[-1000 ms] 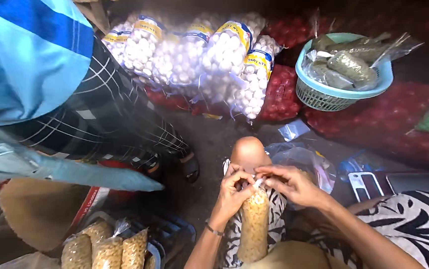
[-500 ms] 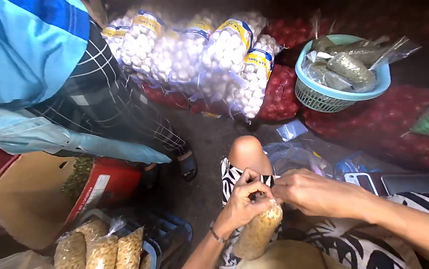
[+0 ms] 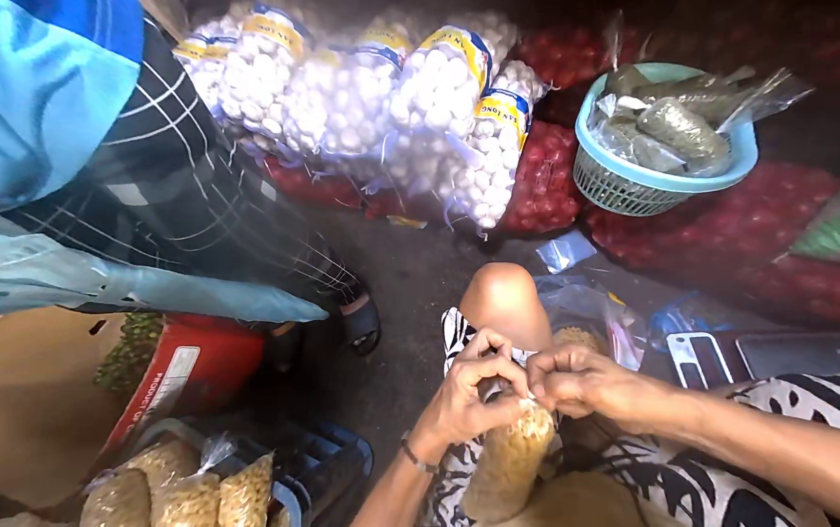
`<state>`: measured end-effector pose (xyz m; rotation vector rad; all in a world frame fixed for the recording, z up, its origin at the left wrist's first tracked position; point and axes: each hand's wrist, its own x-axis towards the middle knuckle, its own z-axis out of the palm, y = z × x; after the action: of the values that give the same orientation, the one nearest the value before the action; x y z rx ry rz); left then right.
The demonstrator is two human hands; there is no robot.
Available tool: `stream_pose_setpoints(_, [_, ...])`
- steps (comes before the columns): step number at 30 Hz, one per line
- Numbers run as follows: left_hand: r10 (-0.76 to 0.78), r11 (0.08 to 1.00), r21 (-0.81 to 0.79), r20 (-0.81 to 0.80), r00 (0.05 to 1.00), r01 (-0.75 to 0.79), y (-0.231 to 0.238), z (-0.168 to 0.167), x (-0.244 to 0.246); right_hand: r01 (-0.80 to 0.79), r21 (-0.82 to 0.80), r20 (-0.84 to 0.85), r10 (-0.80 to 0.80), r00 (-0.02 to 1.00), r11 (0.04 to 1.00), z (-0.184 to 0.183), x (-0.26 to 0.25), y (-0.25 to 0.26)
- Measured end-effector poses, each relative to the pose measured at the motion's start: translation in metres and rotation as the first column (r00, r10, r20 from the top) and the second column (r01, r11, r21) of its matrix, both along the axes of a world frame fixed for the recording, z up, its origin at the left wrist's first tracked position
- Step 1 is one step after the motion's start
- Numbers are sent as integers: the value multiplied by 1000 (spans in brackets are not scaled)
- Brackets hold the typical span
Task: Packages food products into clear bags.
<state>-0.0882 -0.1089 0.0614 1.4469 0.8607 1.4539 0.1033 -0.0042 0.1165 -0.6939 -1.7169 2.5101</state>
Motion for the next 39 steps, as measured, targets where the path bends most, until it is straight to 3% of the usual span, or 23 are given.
stream_pose_setpoints(11, [-58, 998, 6, 33, 998, 58, 8, -6, 1, 133, -271, 168, -89, 982, 953, 7, -1, 0])
stream_pose_setpoints(18, [-51, 999, -7, 42, 998, 52, 6, -6, 3, 157, -375, 134, -115, 984, 914, 5, 2, 1])
stream_pose_setpoints(21, [-70, 998, 1, 21, 997, 70, 5, -6, 1, 162, -298, 114, -133, 984, 941, 6, 2, -1])
stream_pose_setpoints(28, [-136, 991, -2, 36, 990, 136, 5, -5, -2, 73, 123, 47, -80, 996, 990, 10, -1, 1])
stream_pose_setpoints(34, [-108, 962, -205, 326, 939, 182, 0, -10, 3, 53, 134, 31, -58, 998, 990, 5, -1, 3])
stream_pose_setpoints(39, [-28, 944, -297, 366, 930, 146, -2, -8, 9, -40, 246, 100, 16, 995, 968, 6, 1, 15])
